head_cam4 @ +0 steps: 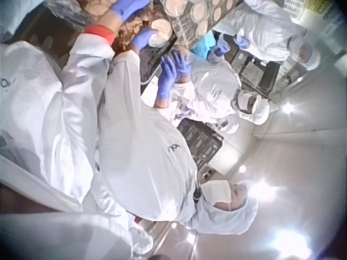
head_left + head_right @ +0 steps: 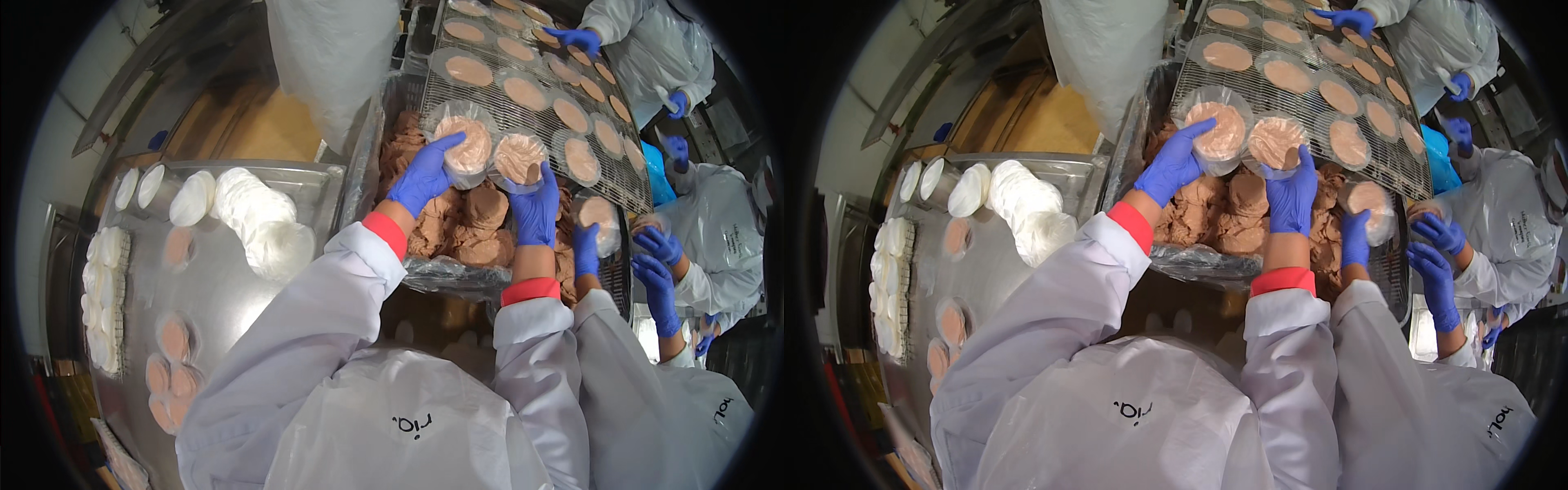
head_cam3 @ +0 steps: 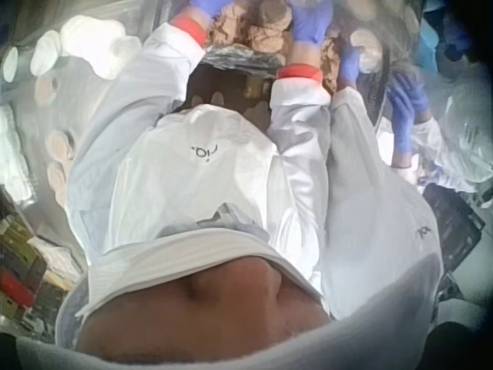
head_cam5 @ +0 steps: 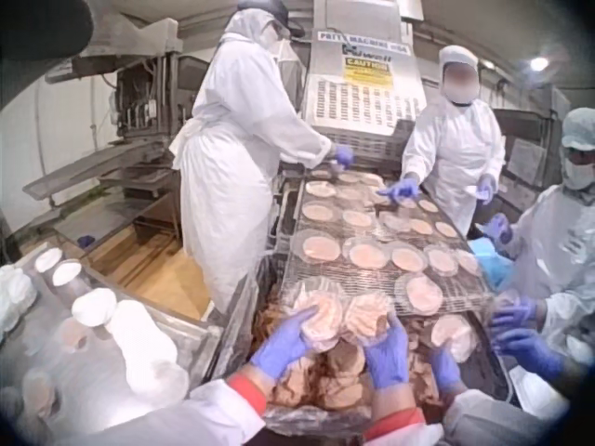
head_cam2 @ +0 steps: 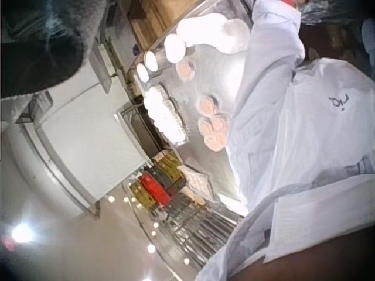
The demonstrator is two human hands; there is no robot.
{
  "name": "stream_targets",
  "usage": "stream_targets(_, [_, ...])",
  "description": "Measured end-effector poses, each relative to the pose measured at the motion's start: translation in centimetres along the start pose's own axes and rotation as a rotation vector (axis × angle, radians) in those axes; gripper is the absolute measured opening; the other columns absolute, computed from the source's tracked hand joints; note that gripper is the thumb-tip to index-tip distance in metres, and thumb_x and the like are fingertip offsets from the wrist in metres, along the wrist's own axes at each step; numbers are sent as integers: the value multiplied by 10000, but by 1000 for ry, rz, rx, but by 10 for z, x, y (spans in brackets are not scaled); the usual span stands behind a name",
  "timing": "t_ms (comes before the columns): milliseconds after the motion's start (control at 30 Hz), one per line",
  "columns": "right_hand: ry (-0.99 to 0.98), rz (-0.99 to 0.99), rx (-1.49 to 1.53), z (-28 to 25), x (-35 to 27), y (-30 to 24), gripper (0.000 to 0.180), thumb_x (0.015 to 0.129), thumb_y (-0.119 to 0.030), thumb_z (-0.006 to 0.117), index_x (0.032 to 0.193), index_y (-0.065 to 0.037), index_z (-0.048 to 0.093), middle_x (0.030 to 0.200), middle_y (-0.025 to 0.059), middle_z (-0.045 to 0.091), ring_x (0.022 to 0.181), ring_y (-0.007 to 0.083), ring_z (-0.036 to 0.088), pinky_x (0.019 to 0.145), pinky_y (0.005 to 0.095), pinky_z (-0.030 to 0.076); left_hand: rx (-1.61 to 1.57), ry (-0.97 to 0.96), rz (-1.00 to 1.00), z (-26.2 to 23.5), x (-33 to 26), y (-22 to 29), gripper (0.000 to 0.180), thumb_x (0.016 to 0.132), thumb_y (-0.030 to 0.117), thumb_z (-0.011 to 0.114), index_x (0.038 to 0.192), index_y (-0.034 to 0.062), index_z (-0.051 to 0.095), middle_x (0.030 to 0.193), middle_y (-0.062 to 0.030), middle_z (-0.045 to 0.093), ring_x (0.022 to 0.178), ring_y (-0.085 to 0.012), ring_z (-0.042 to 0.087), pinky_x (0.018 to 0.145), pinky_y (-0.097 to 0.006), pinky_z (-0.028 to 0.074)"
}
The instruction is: The person repeatedly picks up round white discs and places them onto a wire rack filled with pink ground meat. They press the discs into the meat to form patties and then move the finished items to a metal tray.
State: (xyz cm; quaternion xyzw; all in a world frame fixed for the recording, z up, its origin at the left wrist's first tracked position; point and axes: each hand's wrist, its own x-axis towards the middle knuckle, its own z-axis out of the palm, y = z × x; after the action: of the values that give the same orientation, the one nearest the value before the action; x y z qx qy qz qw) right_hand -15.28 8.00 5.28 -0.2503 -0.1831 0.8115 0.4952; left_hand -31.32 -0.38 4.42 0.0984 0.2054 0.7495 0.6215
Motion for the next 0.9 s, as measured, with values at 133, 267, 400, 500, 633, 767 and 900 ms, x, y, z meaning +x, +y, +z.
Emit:
stream_targets(133, [-68, -73, -127, 13, -24, 3, 350, 795, -115, 532, 1116, 1, 453, 1104, 136, 512, 1039, 288, 486, 864, 451, 408, 106, 22, 12, -28, -35, 3, 452, 835, 252, 537, 1175, -16, 406, 1136, -135, 502, 1031, -257, 508, 899, -391, 415])
stream_targets(267, [-252, -255, -653, 66, -73, 66, 411, 731, -36, 618, 1109, 21, 467, 1105, 136, 504, 992, 213, 505, 857, 341, 424, -208, -182, 39, -15, -108, 34, 513, 844, 320, 512, 1206, -14, 370, 1161, -138, 483, 1046, -251, 498, 917, -376, 400])
stream_targets(400, [-537, -184, -810, 90, -127, 153, 538, 732, -17, 621, 1205, 44, 371, 1195, 145, 424, 1048, 197, 464, 897, 305, 383, -136, 81, 194, -51, -186, 55, 452, 825, 194, 523, 1201, 1, 365, 1117, -153, 496, 1034, -270, 501, 885, -406, 424])
stream_targets(500, [-688, 135, -883, 91, -172, 186, 507, 736, -6, 606, 1195, 39, 398, 1170, 135, 451, 1077, 193, 440, 910, 281, 362, -263, 490, 271, -78, -282, 71, 448, 778, 124, 540, 1172, -15, 380, 1070, -168, 508, 993, -288, 517, 845, -430, 448])
stream_targets(633, [-863, 677, -833, 66, -218, 211, 457, 766, -17, 560, 1200, 16, 421, 1160, 121, 475, 1083, 166, 437, 919, 254, 336, -477, 640, 1062, -190, -412, 10, 344, 845, 193, 458, 1133, 10, 419, 1047, -131, 518, 932, -247, 531, 817, -356, 455])
stream_targets(767, [-779, 923, -635, 61, -219, 221, 440, 832, -146, 499, 1234, -12, 381, 1178, 146, 468, 1073, 220, 463, 923, 322, 347, -573, 992, 861, -121, -372, 38, 235, 880, 79, 357, 1088, 6, 437, 1118, -132, 498, 1021, -260, 504, 894, -373, 423])
stream_targets(900, [-303, 597, -300, 35, -154, 201, 500, 840, -289, 499, 1266, -84, 334, 1259, 154, 364, 1144, 311, 379, 933, 423, 345, -229, 627, 482, -95, -238, 34, 325, 866, 224, 458, 1139, 53, 414, 1196, -126, 437, 1130, -255, 404, 952, -362, 340])
